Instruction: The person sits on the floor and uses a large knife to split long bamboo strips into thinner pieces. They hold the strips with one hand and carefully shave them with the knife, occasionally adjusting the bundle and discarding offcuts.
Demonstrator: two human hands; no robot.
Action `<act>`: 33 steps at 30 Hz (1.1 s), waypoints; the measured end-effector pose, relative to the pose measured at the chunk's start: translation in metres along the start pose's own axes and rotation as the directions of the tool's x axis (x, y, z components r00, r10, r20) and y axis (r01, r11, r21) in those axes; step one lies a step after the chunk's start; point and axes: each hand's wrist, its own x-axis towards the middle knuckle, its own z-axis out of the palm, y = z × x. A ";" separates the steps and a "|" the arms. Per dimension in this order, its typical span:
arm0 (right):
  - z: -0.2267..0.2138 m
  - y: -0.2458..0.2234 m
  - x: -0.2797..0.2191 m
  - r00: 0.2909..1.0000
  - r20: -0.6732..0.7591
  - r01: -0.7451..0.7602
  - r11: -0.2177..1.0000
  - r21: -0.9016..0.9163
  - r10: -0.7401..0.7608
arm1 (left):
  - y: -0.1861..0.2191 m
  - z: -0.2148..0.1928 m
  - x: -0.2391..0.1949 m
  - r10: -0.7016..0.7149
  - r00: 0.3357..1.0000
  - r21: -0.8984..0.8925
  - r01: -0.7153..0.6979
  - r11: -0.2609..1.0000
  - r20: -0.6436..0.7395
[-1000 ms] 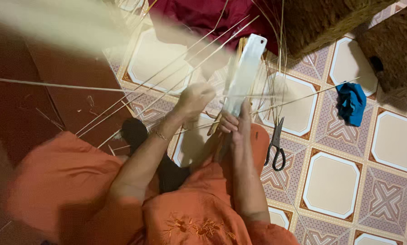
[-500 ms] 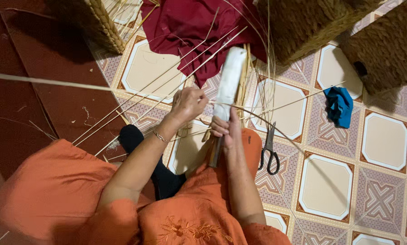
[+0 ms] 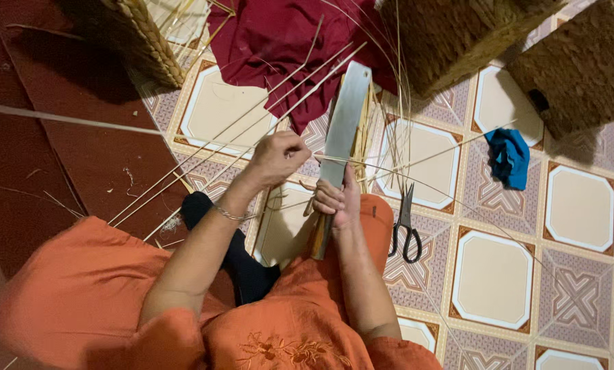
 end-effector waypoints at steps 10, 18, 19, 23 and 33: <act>0.161 0.047 -0.021 0.998 0.008 -0.058 0.985 -0.165 0.061 | 0.108 -0.075 -0.010 0.304 0.948 -0.205 -0.280 0.938 0.097; 0.248 0.084 -0.061 0.995 -0.069 -0.100 0.815 -0.571 0.073 | 0.170 -0.117 -0.044 0.272 0.962 -0.452 -0.248 0.857 -0.012; 0.254 0.085 -0.062 0.990 -0.031 -0.132 0.807 -0.575 0.140 | 0.173 -0.122 -0.048 0.240 0.970 -0.497 -0.222 0.839 -0.029; 0.262 0.081 -0.055 0.968 -0.028 -0.234 0.856 -0.461 0.249 | 0.158 -0.128 -0.070 0.134 0.988 -0.420 -0.154 0.895 -0.077; 0.269 0.078 -0.049 0.960 0.016 -0.221 0.791 -0.570 0.280 | 0.131 -0.119 -0.083 0.195 0.970 -0.654 -0.244 0.716 -0.148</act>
